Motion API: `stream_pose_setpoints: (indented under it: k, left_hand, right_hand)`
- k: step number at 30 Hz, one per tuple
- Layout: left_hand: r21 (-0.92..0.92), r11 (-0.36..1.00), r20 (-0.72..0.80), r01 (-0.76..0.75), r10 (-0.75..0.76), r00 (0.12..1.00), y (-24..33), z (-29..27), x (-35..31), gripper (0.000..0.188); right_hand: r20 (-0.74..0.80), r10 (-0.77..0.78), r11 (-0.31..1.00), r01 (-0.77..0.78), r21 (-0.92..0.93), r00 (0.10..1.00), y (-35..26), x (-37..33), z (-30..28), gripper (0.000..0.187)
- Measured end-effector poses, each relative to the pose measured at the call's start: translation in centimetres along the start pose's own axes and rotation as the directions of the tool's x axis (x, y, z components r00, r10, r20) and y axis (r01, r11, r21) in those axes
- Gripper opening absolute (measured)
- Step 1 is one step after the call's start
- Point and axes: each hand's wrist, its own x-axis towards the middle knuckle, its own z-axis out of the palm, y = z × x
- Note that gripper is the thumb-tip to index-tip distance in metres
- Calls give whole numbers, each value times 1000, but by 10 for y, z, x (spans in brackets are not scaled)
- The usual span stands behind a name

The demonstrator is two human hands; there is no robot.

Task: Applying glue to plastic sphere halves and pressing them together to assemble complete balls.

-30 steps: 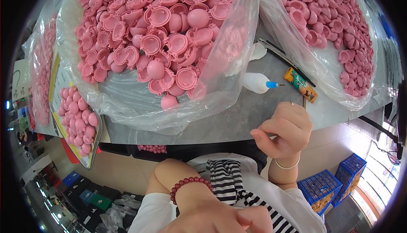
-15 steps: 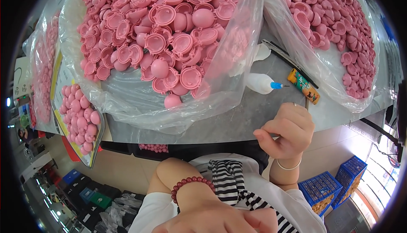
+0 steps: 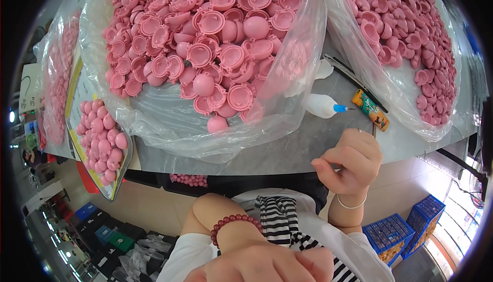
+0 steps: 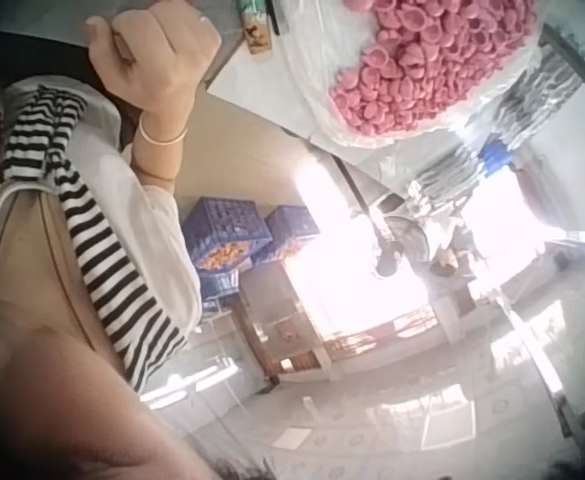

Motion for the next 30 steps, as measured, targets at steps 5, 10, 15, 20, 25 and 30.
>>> stream_pose_setpoints:
  k: [5,10,15,20,25,30]
  left_hand:
    - [272,962,107,-26,-3,994,2,-8,10,19]
    - [360,933,160,-3,-59,985,6,-12,12,23]
    - [312,950,291,-19,-77,953,8,-22,23,22]
    - [264,964,389,-34,-74,918,5,-22,23,21]
    - [270,961,121,-64,32,992,1,-8,12,24]
    - [-448,-875,676,183,-198,710,7,1,-5,30]
  right_hand:
    - [-10,-5,1000,5,-14,1000,0,0,0,24]
    - [-2,1,1000,-1,-21,1000,1,0,0,24]
    - [-3,-5,1000,5,-13,1000,1,-1,1,24]
    - [7,-3,1000,3,-10,1000,-1,0,1,23]
    - [3,3,1000,-3,-5,1000,0,1,-1,23]
    - [5,1,1000,-1,-6,1000,0,0,-3,23]
